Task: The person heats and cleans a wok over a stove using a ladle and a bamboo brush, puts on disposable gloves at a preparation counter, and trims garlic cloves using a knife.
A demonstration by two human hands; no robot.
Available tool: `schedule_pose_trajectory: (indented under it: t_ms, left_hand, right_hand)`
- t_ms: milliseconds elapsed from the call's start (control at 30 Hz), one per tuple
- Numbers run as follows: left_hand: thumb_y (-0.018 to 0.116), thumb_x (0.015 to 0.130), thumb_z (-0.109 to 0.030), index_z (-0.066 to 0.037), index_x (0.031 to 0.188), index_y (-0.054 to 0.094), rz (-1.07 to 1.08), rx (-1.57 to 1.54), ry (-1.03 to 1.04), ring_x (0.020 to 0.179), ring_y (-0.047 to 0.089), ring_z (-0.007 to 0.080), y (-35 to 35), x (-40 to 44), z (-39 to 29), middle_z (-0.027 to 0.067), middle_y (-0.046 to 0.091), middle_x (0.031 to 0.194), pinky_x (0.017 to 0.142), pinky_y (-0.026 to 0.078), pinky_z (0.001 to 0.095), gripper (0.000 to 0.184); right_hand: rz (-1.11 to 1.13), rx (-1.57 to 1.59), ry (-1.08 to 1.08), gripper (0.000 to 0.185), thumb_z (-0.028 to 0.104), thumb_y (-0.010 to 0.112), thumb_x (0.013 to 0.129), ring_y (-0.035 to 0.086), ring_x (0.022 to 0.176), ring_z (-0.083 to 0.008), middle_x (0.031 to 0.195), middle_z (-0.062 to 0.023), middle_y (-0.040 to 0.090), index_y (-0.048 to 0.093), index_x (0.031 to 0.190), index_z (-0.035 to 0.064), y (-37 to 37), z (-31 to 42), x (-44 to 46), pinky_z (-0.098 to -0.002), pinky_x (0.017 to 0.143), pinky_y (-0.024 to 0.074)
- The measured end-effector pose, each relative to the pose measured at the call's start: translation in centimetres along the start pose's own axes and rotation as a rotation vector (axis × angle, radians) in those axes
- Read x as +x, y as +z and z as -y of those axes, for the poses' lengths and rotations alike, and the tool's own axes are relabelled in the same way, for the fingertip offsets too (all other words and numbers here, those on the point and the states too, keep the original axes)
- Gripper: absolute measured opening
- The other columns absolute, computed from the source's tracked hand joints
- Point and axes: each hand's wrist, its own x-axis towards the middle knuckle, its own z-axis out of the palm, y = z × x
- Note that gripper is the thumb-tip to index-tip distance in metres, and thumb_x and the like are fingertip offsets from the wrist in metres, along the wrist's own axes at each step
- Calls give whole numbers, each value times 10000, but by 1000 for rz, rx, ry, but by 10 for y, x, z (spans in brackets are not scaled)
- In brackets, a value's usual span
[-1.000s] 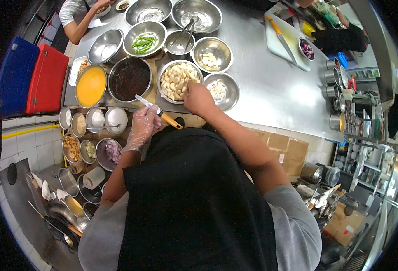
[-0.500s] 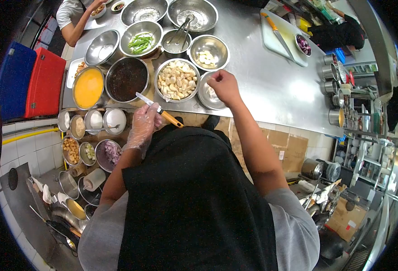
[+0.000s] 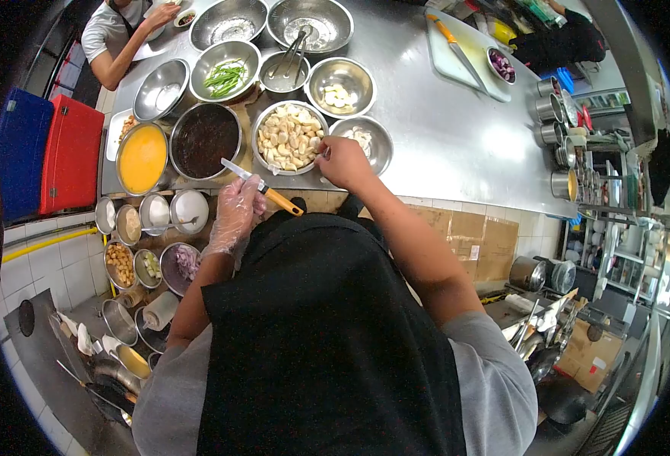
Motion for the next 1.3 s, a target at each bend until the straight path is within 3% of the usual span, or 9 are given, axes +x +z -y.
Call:
schedule_pose_trajectory:
  t_ms: [200, 333, 400, 600, 700, 1033, 1100, 1233, 1300]
  left_hand:
    - [621, 1069, -264, -34, 947, 643, -23, -19, -24, 594, 582, 85, 1, -5, -9, 15, 630, 696, 561, 482, 255, 260]
    - [618, 1070, -260, -24, 962, 650, -42, -11, -31, 595, 580, 84, 0, -4, -5, 18, 635, 700, 567, 483, 253, 261]
    - [617, 1070, -261, -24, 960, 650, -32, -2, -26, 595, 580, 84, -1, -3, -4, 18, 636, 702, 569, 483, 252, 263]
    - [612, 1074, -262, -21, 949, 649, 17, 52, 6, 595, 579, 84, 3, -4, -4, 19, 639, 704, 571, 484, 252, 274]
    - [615, 1073, -258, -23, 940, 649, 8, 17, -8, 585, 573, 85, 7, -6, -4, 21, 637, 697, 563, 478, 250, 273]
    - [619, 1069, -251, -28, 930, 649, -4, 22, 8, 592, 572, 83, 7, -9, -4, 19, 637, 697, 568, 463, 249, 265]
    - [622, 1068, -250, -28, 934, 648, -26, 14, 0, 594, 569, 83, 6, -13, -9, 19, 636, 698, 571, 462, 251, 261]
    - [624, 1066, -250, -28, 952, 642, -70, -11, -38, 602, 562, 84, 3, -16, -11, 18, 633, 704, 583, 460, 253, 250]
    - [622, 1067, -249, -29, 957, 639, -67, -1, -28, 602, 562, 85, 1, -16, -10, 18, 631, 704, 583, 460, 253, 246]
  right_hand:
    - [-234, 17, -45, 139, 146, 753, 818, 721, 755, -346, 785, -160, 732, 739, 889, 27, -12, -37, 5, -421, 736, 569]
    - [-172, -136, 29, 225, 86, 727, 799, 699, 953, -371, 1015, -180, 735, 749, 1017, 38, -26, -74, -6, -435, 880, 561]
    - [-211, -205, -166, 282, 60, 732, 788, 640, 1078, -377, 1089, -168, 691, 747, 1069, 56, -16, -72, -21, -466, 972, 524]
    - [-111, -523, -570, 201, 164, 682, 846, 567, 998, -282, 981, -81, 594, 773, 1025, 146, 29, -51, -49, -426, 887, 440]
    - [-111, -619, -558, 195, 192, 607, 891, 553, 1043, -262, 1023, -69, 588, 768, 994, 153, 38, -55, -44, -403, 882, 423]
    - [-123, -526, -523, 133, 149, 675, 826, 567, 1047, -295, 1030, -92, 621, 740, 940, 125, 37, -54, -38, -443, 890, 439]
    - [-220, -274, -380, 162, 108, 679, 812, 596, 1041, -320, 1010, -106, 670, 741, 962, 106, 19, -59, -32, -469, 879, 453]
    - [-303, -422, -197, 211, 59, 668, 834, 652, 972, -361, 1030, -128, 706, 744, 1027, 95, 3, -64, -18, -487, 867, 498]
    - [-266, -35, -288, 223, 50, 687, 846, 676, 971, -376, 1041, -143, 698, 734, 1062, 86, 3, -37, -14, -473, 863, 534]
